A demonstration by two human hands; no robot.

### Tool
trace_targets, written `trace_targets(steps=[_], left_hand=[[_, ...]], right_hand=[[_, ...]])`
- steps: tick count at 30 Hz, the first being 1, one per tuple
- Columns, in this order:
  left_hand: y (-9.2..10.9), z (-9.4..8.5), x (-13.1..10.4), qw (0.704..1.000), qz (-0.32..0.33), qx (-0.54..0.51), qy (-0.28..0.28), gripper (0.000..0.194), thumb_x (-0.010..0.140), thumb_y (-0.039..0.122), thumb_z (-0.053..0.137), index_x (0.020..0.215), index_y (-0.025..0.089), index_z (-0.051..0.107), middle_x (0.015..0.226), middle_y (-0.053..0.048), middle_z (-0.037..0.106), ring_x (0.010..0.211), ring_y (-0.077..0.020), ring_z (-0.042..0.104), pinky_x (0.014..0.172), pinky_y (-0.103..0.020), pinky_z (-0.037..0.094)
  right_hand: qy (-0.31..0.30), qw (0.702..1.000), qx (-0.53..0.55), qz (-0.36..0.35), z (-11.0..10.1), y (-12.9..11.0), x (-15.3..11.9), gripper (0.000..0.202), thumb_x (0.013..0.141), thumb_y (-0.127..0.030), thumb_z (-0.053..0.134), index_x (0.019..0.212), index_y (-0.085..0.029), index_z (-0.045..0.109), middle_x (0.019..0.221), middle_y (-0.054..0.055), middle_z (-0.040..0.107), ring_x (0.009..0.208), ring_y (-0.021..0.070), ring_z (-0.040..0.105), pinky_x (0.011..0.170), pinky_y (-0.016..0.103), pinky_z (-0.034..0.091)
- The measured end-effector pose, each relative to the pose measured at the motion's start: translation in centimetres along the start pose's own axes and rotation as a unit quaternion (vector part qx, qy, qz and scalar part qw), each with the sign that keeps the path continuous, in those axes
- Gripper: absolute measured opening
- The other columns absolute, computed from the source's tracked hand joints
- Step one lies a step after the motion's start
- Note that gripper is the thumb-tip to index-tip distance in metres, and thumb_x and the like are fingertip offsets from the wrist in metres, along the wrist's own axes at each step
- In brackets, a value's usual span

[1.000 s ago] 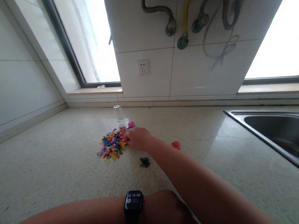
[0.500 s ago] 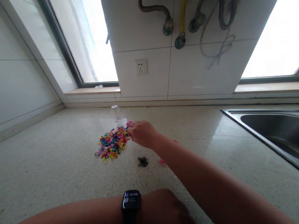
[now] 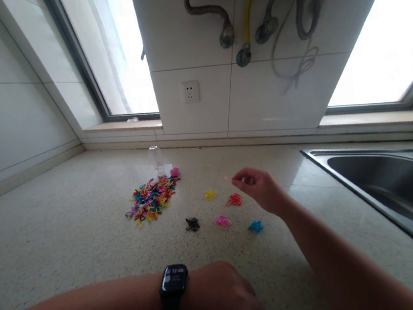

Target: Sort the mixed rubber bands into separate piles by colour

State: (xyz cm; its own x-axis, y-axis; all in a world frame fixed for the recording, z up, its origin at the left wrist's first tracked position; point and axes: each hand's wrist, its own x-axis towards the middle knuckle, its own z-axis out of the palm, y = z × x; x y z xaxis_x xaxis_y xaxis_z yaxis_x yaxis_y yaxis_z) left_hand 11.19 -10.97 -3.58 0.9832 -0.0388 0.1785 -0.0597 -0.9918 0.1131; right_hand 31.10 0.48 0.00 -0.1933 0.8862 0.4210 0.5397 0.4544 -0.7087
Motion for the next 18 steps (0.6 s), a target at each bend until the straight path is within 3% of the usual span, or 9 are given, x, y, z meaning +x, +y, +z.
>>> trace_targets(steps=[6,13,18], left_hand=[[0.2,0.2,0.1,0.999,-0.01,0.022,0.031,0.01,0.094,0.03,0.054,0.091,0.022,0.06,0.076,0.003,0.065,0.066,-0.0143,0.06,0.044,-0.029,0.037],[0.1,0.5,0.2,0.998,-0.003,0.022,0.051,0.016,0.095,0.034,0.054,0.087,0.021,0.059,0.073,0.004,0.063,0.065,-0.0133,0.058,0.044,-0.029,0.035],[0.3,0.5,0.1,0.998,-0.008,0.018,0.053,0.021,0.095,0.037,0.053,0.084,0.02,0.058,0.07,0.004,0.062,0.062,-0.0128,0.057,0.043,-0.029,0.032]], right_hand=[[0.012,0.999,0.026,0.026,-1.0,1.9,-0.3,0.031,0.081,-0.05,0.067,0.083,-0.018,0.069,0.068,0.001,0.06,0.058,0.0116,0.048,0.051,0.025,0.039],[-0.08,0.995,0.059,0.023,0.4,0.9,-0.9,0.026,0.082,-0.043,0.067,0.083,-0.016,0.068,0.068,0.001,0.061,0.06,0.0114,0.052,0.055,0.025,0.043],[-0.101,0.993,0.06,0.01,0.6,0.0,-1.3,0.024,0.081,-0.04,0.068,0.082,-0.016,0.068,0.067,0.0,0.061,0.059,0.0111,0.051,0.054,0.024,0.043]])
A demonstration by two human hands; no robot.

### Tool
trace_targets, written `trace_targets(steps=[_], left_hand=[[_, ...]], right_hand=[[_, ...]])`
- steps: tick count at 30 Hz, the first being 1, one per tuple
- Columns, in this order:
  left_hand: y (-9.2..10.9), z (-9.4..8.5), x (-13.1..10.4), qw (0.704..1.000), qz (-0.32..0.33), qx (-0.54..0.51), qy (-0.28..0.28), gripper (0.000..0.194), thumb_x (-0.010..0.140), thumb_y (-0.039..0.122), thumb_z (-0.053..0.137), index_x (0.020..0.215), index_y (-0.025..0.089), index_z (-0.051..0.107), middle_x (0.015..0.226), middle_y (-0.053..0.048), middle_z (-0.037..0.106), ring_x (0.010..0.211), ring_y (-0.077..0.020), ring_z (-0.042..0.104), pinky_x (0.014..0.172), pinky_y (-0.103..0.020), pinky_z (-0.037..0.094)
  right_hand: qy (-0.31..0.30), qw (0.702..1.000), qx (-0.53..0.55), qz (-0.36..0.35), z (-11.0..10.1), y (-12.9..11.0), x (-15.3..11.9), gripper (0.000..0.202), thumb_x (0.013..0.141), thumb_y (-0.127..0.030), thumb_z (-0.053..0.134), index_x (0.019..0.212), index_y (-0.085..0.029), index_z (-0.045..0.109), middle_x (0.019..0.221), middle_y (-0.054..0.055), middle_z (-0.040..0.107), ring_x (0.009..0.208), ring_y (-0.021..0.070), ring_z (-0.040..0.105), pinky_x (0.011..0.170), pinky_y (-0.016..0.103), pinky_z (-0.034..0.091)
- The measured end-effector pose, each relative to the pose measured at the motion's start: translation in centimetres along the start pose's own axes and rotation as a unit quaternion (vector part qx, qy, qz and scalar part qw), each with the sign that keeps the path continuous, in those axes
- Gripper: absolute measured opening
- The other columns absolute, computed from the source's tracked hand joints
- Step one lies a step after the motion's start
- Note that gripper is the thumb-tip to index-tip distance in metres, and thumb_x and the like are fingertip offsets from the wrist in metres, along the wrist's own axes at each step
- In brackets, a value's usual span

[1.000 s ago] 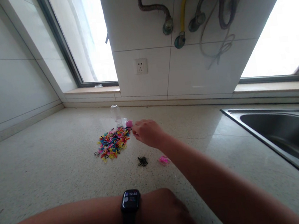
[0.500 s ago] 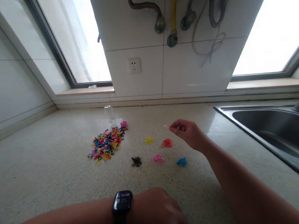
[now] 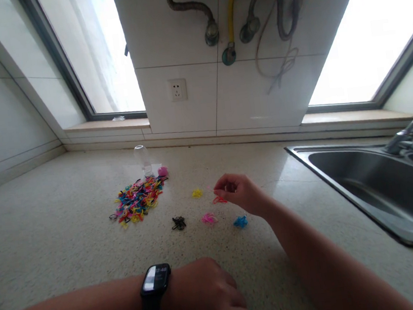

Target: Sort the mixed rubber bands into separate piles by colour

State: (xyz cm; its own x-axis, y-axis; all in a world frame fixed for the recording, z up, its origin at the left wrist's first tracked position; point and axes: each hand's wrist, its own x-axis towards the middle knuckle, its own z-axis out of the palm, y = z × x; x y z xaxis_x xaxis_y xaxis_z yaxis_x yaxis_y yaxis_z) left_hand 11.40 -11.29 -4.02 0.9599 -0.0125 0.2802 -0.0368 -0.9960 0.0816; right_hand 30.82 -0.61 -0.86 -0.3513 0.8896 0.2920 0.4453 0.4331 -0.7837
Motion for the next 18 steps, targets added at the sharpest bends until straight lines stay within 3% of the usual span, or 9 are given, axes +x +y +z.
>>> trace_targets(steps=[7,11,18], left_hand=[[0.1,-0.4,0.2,1.0,-0.003,-0.001,-0.007,0.02,0.095,0.036,0.054,0.084,0.019,0.059,0.07,0.005,0.062,0.064,-0.0122,0.058,0.043,-0.028,0.031],[0.1,-0.3,0.1,1.0,-0.003,0.001,-0.005,0.02,0.095,0.035,0.053,0.084,0.02,0.058,0.07,0.005,0.061,0.062,-0.0125,0.057,0.043,-0.029,0.031],[0.0,-0.1,0.1,1.0,-0.003,-0.002,-0.003,0.019,0.095,0.034,0.054,0.083,0.019,0.058,0.068,0.005,0.06,0.061,-0.0128,0.055,0.043,-0.029,0.032]], right_hand=[[-0.016,1.0,-0.009,-0.012,-0.4,-0.7,-0.3,0.022,0.082,-0.038,0.069,0.082,-0.016,0.068,0.063,-0.002,0.055,0.056,0.0096,0.044,0.052,0.023,0.038],[-0.098,0.993,-0.065,-0.009,-0.8,-0.9,-0.7,0.018,0.083,-0.034,0.069,0.084,-0.017,0.071,0.063,-0.002,0.056,0.056,0.0095,0.043,0.051,0.023,0.034],[-0.237,0.956,-0.154,-0.075,-0.8,-2.0,-0.9,0.008,0.085,-0.022,0.065,0.086,-0.02,0.073,0.076,0.0,0.067,0.07,0.0117,0.059,0.068,0.025,0.042]])
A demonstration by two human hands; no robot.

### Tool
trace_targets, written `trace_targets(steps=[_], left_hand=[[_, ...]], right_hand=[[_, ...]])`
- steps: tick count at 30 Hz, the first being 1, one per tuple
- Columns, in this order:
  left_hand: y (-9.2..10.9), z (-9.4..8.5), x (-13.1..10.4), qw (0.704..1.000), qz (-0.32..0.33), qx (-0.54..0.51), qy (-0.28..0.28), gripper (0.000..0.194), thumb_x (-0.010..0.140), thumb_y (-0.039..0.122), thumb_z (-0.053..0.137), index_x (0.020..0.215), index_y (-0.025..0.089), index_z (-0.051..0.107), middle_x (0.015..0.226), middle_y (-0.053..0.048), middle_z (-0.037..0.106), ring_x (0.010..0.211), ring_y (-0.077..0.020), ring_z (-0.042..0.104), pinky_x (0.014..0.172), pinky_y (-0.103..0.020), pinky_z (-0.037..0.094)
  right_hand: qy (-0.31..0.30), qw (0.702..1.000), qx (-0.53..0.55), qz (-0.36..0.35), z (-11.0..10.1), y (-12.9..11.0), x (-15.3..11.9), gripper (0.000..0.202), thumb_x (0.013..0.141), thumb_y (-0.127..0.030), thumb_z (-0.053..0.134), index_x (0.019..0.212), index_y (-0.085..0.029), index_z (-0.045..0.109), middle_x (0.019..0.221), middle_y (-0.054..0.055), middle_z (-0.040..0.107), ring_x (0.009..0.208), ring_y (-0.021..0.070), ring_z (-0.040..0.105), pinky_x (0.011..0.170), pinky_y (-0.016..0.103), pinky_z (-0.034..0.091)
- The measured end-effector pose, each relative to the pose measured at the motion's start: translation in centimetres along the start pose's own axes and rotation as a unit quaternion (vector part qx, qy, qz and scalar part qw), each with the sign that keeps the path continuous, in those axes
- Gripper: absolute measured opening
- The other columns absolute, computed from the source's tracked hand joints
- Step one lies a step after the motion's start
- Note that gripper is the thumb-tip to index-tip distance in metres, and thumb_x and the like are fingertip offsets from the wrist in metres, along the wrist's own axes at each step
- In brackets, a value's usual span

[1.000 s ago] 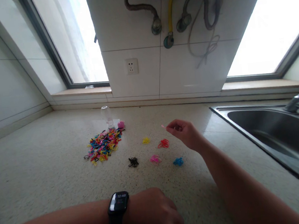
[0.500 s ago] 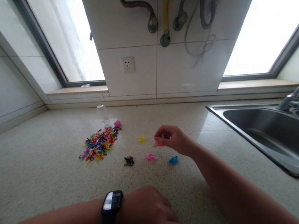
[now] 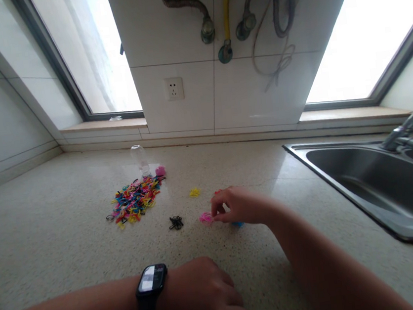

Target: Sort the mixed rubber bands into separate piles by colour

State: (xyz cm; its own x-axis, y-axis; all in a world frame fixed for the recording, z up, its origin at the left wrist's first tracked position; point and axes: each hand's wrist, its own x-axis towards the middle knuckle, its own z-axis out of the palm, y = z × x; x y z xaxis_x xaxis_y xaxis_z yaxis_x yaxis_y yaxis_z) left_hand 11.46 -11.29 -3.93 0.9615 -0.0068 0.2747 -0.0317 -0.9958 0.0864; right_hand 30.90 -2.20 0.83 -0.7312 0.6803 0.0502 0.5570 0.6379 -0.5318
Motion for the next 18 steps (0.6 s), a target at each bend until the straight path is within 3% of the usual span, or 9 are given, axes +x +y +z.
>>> trace_targets(steps=[8,13,18], left_hand=[[-0.06,0.02,-0.04,1.0,0.003,0.003,0.003,0.019,0.095,0.035,0.054,0.084,0.02,0.058,0.068,0.005,0.059,0.061,-0.0132,0.055,0.043,-0.03,0.031],[0.04,0.0,-0.03,1.0,0.004,-0.002,-0.002,0.022,0.095,0.037,0.053,0.084,0.019,0.058,0.069,0.005,0.06,0.063,-0.0128,0.055,0.044,-0.029,0.033],[0.1,0.04,0.0,1.0,-0.005,-0.002,0.001,0.021,0.096,0.035,0.052,0.083,0.019,0.058,0.069,0.005,0.06,0.062,-0.0128,0.056,0.043,-0.029,0.031]], right_hand=[[-0.022,0.996,-0.086,0.011,0.36,-0.81,0.3,0.008,0.084,-0.021,0.066,0.087,-0.021,0.073,0.076,0.0,0.067,0.069,0.0127,0.058,0.071,0.027,0.04],[-0.037,0.996,-0.084,0.013,0.16,-0.61,0.19,0.012,0.086,-0.028,0.066,0.094,-0.02,0.072,0.078,0.001,0.068,0.072,0.0133,0.058,0.071,0.026,0.04],[-0.005,0.998,-0.061,0.028,-0.26,0.16,0.12,0.014,0.088,-0.026,0.063,0.096,-0.019,0.072,0.082,0.002,0.069,0.072,0.0131,0.057,0.069,0.026,0.039]])
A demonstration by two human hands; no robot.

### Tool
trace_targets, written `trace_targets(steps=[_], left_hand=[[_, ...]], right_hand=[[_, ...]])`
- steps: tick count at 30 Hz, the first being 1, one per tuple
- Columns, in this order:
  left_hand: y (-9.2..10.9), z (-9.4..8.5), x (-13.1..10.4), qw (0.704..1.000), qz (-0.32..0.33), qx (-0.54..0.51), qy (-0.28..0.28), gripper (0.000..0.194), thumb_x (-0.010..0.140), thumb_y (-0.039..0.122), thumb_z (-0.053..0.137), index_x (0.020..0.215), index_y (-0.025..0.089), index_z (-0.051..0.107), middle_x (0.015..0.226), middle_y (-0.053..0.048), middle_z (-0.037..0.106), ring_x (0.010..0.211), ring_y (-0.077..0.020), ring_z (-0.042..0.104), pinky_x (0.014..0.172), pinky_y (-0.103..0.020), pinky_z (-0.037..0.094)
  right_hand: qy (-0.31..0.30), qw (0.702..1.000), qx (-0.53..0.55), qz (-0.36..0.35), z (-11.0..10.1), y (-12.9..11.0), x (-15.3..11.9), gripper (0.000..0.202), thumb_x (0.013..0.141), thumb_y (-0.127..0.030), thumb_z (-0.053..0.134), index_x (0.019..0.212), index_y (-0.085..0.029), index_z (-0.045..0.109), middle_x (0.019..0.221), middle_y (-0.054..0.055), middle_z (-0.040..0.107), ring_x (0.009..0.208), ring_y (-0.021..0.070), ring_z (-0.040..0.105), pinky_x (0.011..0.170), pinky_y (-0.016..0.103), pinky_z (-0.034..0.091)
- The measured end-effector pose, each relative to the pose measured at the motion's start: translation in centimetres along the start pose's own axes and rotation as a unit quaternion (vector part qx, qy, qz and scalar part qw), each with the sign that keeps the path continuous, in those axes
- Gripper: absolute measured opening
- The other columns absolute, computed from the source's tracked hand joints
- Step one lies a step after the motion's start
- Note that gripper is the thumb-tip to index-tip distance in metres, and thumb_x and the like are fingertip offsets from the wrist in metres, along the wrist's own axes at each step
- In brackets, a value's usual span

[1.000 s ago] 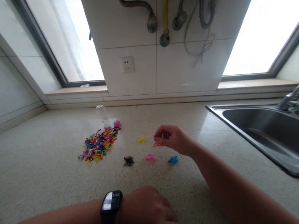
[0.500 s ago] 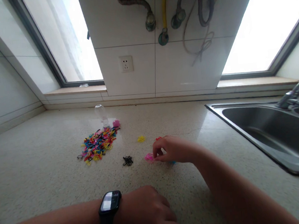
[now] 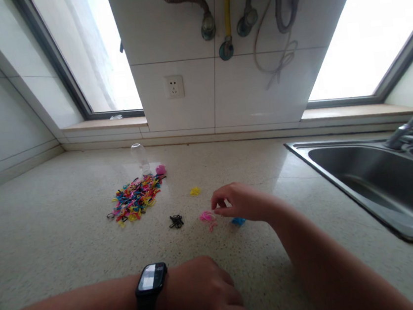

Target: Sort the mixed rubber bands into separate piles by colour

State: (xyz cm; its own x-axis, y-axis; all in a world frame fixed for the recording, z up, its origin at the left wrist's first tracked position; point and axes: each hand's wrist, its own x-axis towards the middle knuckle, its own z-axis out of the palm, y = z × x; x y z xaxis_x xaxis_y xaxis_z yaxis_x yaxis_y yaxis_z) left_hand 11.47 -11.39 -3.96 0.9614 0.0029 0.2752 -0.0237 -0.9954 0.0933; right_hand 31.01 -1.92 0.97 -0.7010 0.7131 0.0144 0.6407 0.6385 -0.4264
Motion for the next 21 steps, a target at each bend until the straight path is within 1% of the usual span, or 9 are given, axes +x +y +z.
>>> trace_targets(steps=[4,8,11,14,17,21], left_hand=[[-0.1,0.0,0.0,1.0,0.004,0.001,0.004,0.024,0.095,0.039,0.054,0.083,0.019,0.058,0.069,0.005,0.06,0.061,-0.0127,0.056,0.043,-0.029,0.031],[-0.1,0.1,0.0,1.0,0.003,0.0,-0.001,0.024,0.095,0.04,0.054,0.084,0.02,0.058,0.069,0.005,0.061,0.062,-0.013,0.056,0.043,-0.029,0.032],[-0.1,0.0,0.0,1.0,0.002,0.0,-0.009,0.024,0.096,0.04,0.053,0.084,0.02,0.057,0.068,0.005,0.061,0.061,-0.0132,0.057,0.044,-0.029,0.032],[-0.1,-0.1,0.1,1.0,-0.002,0.0,-0.018,0.023,0.096,0.039,0.053,0.083,0.02,0.057,0.068,0.005,0.061,0.062,-0.0132,0.057,0.044,-0.029,0.033],[-0.1,-0.1,0.1,1.0,-0.001,0.0,-0.014,0.022,0.096,0.037,0.052,0.084,0.02,0.057,0.07,0.005,0.062,0.064,-0.013,0.058,0.045,-0.03,0.034],[0.0,-0.2,0.0,1.0,-0.002,-0.001,-0.025,0.019,0.095,0.035,0.053,0.085,0.02,0.058,0.07,0.004,0.061,0.064,-0.0132,0.057,0.045,-0.03,0.034]], right_hand=[[0.001,1.0,0.011,-0.005,-0.1,0.1,0.0,0.013,0.087,-0.024,0.064,0.095,-0.019,0.072,0.081,0.002,0.069,0.071,0.0124,0.058,0.069,0.025,0.04],[-0.034,0.999,-0.005,-0.024,0.1,-0.5,0.0,0.011,0.086,-0.028,0.067,0.088,-0.02,0.075,0.076,0.0,0.068,0.071,0.0124,0.059,0.07,0.025,0.04],[-0.052,0.998,-0.025,-0.022,0.3,-0.8,0.1,0.012,0.085,-0.03,0.07,0.087,-0.022,0.078,0.074,0.0,0.069,0.068,0.0126,0.059,0.069,0.026,0.04],[-0.053,0.998,-0.033,-0.016,0.4,-0.8,0.2,0.014,0.085,-0.033,0.07,0.089,-0.023,0.079,0.075,0.001,0.069,0.069,0.0133,0.059,0.07,0.026,0.039],[-0.057,0.998,-0.033,-0.018,0.4,-0.8,0.2,0.016,0.086,-0.034,0.068,0.09,-0.024,0.079,0.075,0.001,0.07,0.07,0.0138,0.06,0.07,0.027,0.039],[-0.06,0.997,-0.046,-0.006,0.3,-1.3,0.2,0.015,0.086,-0.031,0.067,0.088,-0.021,0.078,0.076,0.002,0.07,0.07,0.0144,0.06,0.071,0.027,0.039]])
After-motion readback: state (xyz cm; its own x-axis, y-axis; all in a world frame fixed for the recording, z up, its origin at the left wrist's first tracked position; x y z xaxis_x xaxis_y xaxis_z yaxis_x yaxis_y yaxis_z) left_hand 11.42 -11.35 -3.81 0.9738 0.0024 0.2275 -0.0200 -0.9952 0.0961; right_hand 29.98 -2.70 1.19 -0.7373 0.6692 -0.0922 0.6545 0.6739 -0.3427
